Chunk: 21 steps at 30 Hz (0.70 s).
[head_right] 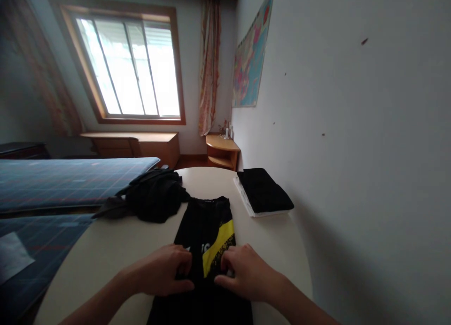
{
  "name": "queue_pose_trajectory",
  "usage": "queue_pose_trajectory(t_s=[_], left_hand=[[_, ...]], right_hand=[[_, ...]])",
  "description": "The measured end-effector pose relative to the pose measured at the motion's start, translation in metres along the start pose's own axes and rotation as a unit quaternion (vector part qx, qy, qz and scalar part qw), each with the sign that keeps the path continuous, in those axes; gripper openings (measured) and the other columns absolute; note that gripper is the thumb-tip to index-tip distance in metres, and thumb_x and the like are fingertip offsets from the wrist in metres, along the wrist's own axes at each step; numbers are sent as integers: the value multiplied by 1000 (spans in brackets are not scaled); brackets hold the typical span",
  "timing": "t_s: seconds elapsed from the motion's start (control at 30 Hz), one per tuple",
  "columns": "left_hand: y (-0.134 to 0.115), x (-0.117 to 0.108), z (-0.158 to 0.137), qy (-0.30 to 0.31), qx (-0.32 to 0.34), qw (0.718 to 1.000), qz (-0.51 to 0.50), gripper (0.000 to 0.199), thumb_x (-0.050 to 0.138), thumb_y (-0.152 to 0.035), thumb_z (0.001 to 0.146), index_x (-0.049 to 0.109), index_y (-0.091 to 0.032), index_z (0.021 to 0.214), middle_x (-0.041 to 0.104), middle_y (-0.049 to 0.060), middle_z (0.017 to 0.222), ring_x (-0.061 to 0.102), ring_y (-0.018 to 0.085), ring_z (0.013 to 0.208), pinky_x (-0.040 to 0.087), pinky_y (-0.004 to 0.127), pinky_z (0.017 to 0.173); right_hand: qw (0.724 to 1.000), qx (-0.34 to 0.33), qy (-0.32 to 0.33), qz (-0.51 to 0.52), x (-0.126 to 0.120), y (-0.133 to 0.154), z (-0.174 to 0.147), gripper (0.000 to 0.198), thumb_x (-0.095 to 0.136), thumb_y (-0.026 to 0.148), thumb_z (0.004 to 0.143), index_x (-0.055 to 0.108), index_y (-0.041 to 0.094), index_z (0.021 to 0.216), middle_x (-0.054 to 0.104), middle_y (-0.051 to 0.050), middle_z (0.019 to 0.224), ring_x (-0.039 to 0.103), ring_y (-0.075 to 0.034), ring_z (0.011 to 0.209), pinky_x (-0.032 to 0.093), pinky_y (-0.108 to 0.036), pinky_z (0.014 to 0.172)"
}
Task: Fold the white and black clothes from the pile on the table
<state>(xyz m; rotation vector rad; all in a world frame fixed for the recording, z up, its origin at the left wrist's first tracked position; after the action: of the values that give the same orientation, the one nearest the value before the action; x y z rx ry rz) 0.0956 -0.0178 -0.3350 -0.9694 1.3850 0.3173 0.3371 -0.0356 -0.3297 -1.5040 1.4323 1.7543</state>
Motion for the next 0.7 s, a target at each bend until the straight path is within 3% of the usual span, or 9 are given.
queue_pose_trajectory(t_s=[0.13, 0.23, 0.43, 0.7], left_hand=[[-5, -1, -14, 33, -45, 998, 30, 25, 75, -42, 72, 63, -24, 84, 68, -1, 82, 62, 20, 72, 37, 27, 59], [-8, -1, -20, 17, -36, 999, 19, 18, 72, -30, 73, 61, -24, 85, 68, 0, 92, 63, 21, 82, 41, 27, 66], [-8, 0, -30, 26, -44, 998, -22, 28, 65, -22, 77, 63, -28, 104, 70, -1, 91, 65, 22, 84, 44, 28, 70], [-7, 6, -36, 22, 5, 996, -83, 36, 59, -19, 84, 65, -32, 117, 70, 0, 113, 66, 21, 103, 47, 29, 91]], right_hand=[[1000, 13, 25, 12, 9, -3, -16, 22, 74, 39, 76, 64, 26, 92, 67, -4, 105, 60, -23, 97, 43, -32, 84], [999, 15, 25, 33, 12, -4, -21, 18, 72, 31, 76, 63, 26, 90, 66, -5, 108, 59, -22, 100, 42, -31, 86], [996, 14, 28, 82, 17, -1, -28, 21, 66, 32, 82, 65, 31, 104, 71, -1, 107, 64, -21, 98, 44, -29, 86], [998, -18, 8, 61, 34, 6, -24, 29, 62, 34, 89, 68, 28, 117, 70, -5, 115, 64, -24, 105, 44, -32, 96]])
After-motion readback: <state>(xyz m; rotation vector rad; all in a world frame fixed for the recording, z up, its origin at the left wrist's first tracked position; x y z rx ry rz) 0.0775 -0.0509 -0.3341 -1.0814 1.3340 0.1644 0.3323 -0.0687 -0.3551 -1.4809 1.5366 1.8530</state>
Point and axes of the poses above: each hand's wrist, its own z-axis towards the middle knuckle, its own x-axis out of the palm, y = z × x, the point moved 2 cm from there along z, towards the middle knuckle
